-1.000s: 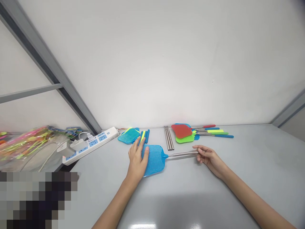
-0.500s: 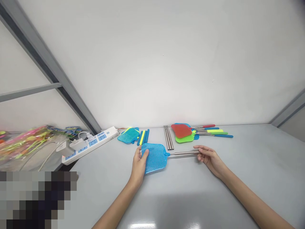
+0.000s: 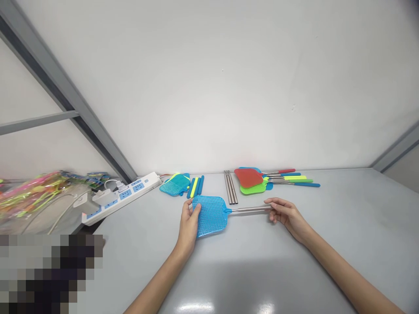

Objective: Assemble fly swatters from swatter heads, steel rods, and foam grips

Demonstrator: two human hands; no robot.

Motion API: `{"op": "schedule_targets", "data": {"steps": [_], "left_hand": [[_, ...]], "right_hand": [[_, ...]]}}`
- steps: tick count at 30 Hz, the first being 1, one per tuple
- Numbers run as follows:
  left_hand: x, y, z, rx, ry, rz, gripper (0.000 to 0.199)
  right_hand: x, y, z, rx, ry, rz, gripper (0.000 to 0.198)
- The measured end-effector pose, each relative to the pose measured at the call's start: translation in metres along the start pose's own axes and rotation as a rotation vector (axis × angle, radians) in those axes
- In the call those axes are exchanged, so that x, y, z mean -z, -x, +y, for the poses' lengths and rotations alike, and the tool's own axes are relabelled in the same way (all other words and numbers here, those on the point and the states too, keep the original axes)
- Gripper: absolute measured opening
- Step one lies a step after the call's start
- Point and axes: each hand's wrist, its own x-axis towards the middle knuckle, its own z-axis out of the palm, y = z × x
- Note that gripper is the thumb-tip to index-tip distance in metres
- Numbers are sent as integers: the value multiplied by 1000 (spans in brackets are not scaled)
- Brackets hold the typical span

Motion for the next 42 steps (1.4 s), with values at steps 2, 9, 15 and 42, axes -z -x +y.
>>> {"op": "schedule_targets", "data": {"steps": [2, 9, 15, 42], "left_hand": [[0, 0, -1, -1, -9, -9, 41], [0, -1, -3, -22, -11, -40, 37], [2, -3, -4, -25, -16, -43, 35], [4, -7, -2, -16, -29, -7, 36]], "right_hand": [[0, 0, 0, 4, 6, 7, 25], [-1, 0, 0, 26, 5, 25, 32], [-4, 2, -2, 59, 25, 22, 43], [0, 0, -3, -17, 129, -57, 35]]}}
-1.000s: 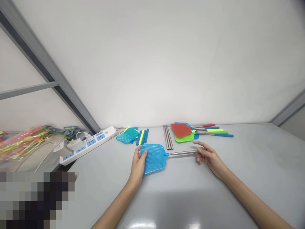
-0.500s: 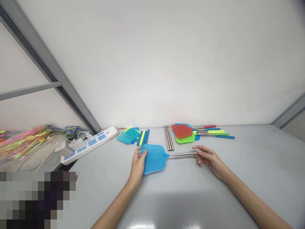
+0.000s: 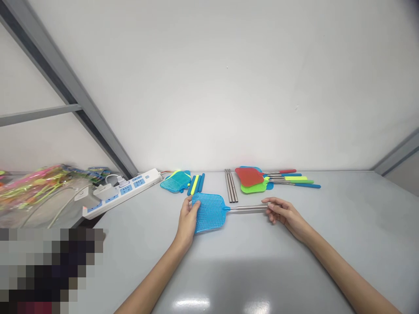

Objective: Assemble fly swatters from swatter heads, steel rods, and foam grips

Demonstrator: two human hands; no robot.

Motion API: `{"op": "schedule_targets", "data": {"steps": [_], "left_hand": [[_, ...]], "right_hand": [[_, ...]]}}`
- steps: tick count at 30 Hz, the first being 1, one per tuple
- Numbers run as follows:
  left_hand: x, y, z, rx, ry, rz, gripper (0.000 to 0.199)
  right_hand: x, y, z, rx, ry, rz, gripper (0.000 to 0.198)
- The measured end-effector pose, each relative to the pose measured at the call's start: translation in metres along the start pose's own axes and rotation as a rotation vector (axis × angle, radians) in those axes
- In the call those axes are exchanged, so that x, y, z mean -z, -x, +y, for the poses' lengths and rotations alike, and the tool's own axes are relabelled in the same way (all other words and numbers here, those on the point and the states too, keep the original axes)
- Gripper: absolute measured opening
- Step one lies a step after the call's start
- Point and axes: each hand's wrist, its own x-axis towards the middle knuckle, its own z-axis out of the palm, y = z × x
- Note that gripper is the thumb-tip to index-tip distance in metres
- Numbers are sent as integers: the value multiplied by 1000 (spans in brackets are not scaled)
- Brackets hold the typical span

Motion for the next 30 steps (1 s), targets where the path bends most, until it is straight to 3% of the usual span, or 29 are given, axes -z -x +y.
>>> {"op": "schedule_targets", "data": {"steps": [17, 30], "left_hand": [[1, -2, 0, -20, -6, -13, 29], [2, -2, -2, -11, -12, 4, 38]], "right_hand": [[2, -1, 2, -9, -16, -27, 27], [4, -1, 1, -44, -27, -45, 30]]}}
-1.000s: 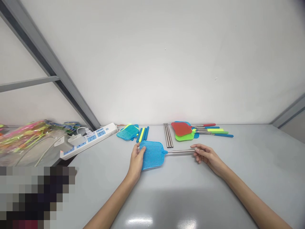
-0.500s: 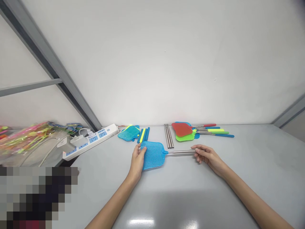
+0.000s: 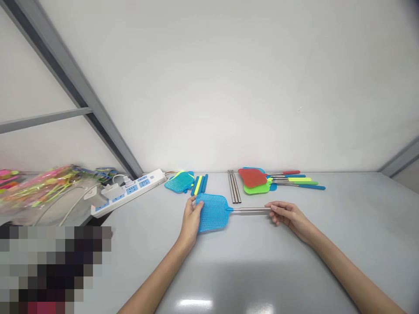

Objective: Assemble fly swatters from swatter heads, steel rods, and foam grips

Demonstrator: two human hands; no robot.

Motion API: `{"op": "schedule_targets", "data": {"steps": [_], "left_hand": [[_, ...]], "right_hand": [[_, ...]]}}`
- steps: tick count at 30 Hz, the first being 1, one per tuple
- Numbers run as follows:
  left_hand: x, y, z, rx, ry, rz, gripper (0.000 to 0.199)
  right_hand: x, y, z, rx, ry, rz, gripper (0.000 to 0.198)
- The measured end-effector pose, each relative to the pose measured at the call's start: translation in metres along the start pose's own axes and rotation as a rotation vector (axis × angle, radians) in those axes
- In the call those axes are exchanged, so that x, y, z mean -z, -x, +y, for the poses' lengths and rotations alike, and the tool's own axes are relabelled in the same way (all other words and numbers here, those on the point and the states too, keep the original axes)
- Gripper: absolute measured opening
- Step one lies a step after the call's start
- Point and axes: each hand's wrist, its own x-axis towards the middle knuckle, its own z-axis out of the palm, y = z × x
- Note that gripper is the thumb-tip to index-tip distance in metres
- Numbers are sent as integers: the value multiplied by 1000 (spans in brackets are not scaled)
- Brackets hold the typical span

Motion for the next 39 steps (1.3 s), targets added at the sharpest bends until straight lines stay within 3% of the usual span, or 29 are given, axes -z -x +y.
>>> {"op": "schedule_targets", "data": {"steps": [7, 15, 33, 39], "left_hand": [[0, 0, -5, -35, 22, -88, 47], [2, 1, -6, -205, -55, -122, 60], [-1, 7, -3, -235, -290, -150, 49], [-1, 8, 0, -194, -274, -161, 50]], "right_hand": [[2, 0, 0, -21, -7, -9, 31], [3, -1, 0, -51, -17, 9, 28], [3, 2, 0, -34, -21, 46, 29], [3, 3, 0, -38, 11, 44, 32]]}}
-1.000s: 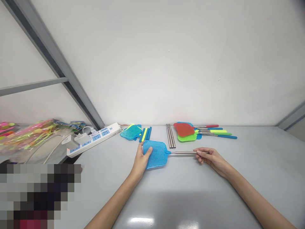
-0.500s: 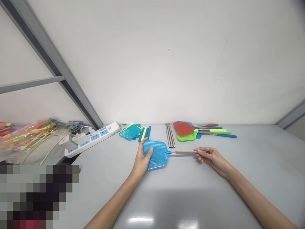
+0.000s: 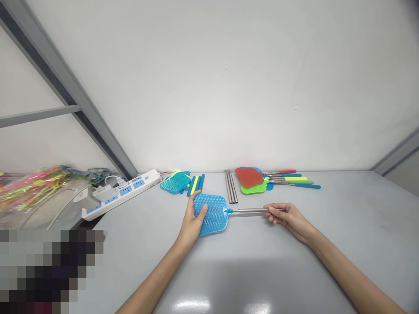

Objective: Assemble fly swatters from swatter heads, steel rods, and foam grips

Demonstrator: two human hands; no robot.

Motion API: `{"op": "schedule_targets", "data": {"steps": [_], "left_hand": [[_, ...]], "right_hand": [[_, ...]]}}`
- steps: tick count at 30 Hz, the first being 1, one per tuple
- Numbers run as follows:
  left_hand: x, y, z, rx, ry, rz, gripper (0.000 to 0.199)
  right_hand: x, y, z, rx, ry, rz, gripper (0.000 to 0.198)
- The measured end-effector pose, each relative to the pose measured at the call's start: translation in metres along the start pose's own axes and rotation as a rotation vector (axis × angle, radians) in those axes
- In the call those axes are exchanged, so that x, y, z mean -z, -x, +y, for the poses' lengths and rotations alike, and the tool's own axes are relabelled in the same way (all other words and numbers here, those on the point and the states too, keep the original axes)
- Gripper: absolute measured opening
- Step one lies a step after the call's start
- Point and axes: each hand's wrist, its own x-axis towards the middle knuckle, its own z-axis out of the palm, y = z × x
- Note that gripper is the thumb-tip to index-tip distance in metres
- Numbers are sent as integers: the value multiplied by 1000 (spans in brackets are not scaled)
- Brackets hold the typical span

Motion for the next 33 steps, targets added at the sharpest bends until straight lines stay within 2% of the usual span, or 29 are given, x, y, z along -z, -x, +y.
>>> {"op": "schedule_targets", "data": {"steps": [9, 18, 27, 33], "left_hand": [[0, -1, -6, 108, 107, 5, 53], [-2, 2, -1, 191, 194, -24, 56], [-3, 0, -8, 148, 196, -7, 54], [-3, 0, -4, 157, 263, 4, 57]], "right_hand": [[-5, 0, 2, 16, 36, 10, 35], [-6, 1, 1, 48, 27, 10, 35], [-5, 0, -2, 30, 24, 9, 35], [-5, -1, -2, 33, 9, -18, 33]]}}
